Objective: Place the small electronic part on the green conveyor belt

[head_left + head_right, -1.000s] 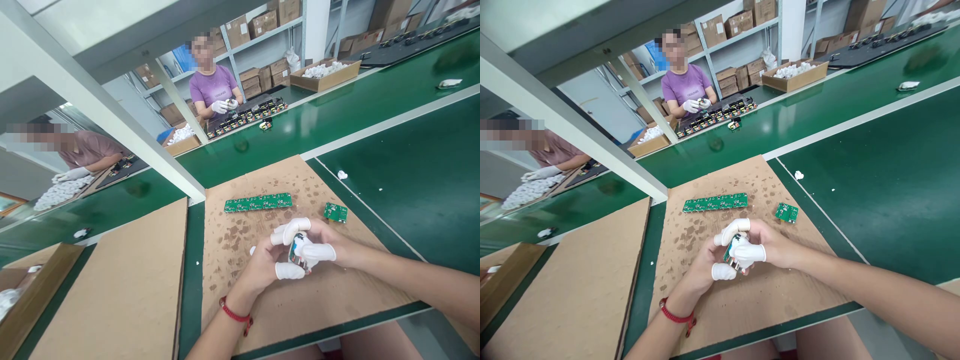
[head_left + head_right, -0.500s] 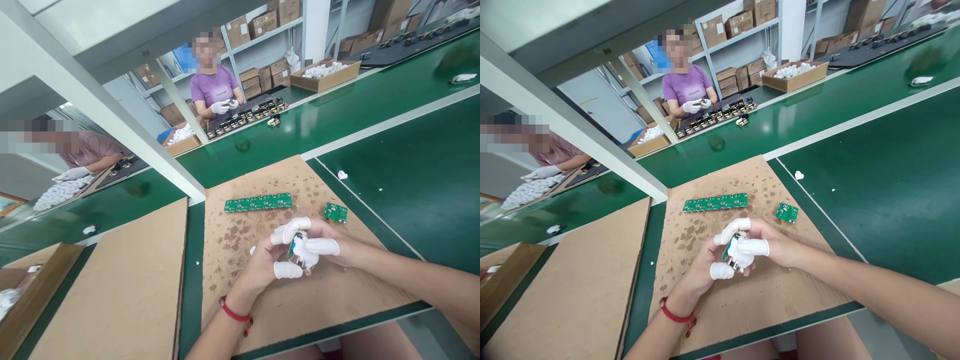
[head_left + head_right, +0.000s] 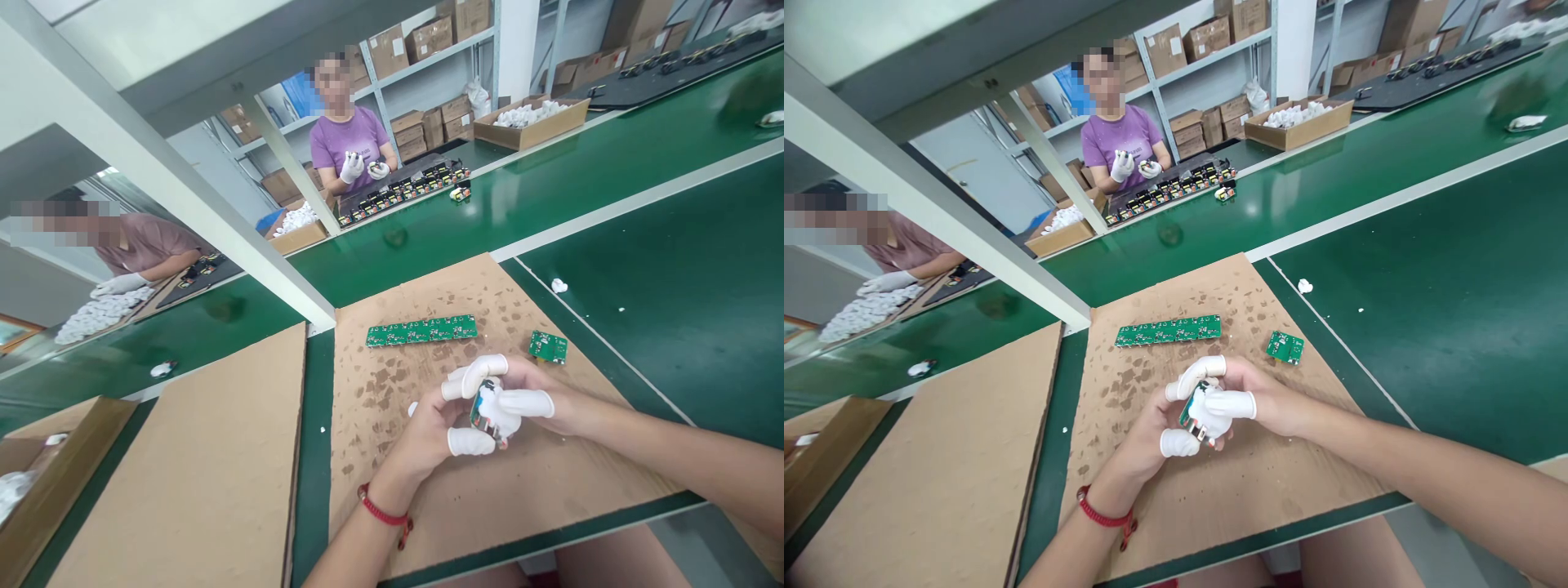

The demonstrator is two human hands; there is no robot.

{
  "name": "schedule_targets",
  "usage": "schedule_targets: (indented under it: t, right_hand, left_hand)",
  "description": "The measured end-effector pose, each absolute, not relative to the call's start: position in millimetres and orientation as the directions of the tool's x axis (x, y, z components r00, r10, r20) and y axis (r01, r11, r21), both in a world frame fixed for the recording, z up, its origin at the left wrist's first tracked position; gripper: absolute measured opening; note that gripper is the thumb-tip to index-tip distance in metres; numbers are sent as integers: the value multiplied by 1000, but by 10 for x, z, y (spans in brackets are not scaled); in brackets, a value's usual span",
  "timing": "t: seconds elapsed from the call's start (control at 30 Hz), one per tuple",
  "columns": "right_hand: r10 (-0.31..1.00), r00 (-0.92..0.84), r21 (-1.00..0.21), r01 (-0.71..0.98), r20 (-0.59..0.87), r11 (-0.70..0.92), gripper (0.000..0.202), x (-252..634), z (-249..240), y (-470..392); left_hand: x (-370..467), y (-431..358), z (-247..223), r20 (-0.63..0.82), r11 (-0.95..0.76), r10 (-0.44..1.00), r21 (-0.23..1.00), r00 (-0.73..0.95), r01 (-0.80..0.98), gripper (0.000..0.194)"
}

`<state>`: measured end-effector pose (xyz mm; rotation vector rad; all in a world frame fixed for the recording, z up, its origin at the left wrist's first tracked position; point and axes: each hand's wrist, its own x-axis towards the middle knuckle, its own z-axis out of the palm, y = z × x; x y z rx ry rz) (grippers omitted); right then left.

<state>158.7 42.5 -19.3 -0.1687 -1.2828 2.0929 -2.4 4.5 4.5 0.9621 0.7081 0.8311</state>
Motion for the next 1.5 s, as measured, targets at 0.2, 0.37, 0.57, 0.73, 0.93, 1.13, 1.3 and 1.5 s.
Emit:
schedule_targets:
  t: [0.2,0.37,0.57,0.73,0.93,1.13,1.3,1.5]
  right_hand:
    - [594,-774,-826,-471,219,-309,20,1588,-181,422]
    - [603,-771,-828,-465,206,-312,21,1587,-182,424]
    - [606,-770,-830,-463,201,-312,19,1587,-194,421]
    - [610,-770,-832,-456,189,-317,20,1593,-212,418]
    - [606,-770,-831,-460,200,-312,21,1593,-205,415]
    - [614,-765,-834,-459,196,-307,21,1596,-204,418]
    - [611,-767,-841,-451,195,-299,23,1592,-200,413]
    - [611,-766,-853,-444,202,-275,25,1594,-216,426]
  left_hand:
    - [-14,46,50,-148,323,857,901,494,-291,39]
    - [-20,44,55,-139,323,855,897,500,-303,39]
    - [-22,44,47,-130,313,853,903,505,-296,37]
    - [-22,46,34,-112,305,848,902,517,-305,37]
    - [-33,59,25,-103,298,850,902,516,-311,37]
    - [-33,55,31,-108,303,849,902,517,-308,39]
    - [-42,36,48,-134,305,851,914,508,-269,37]
    - [-30,33,53,-140,317,852,905,504,-284,38]
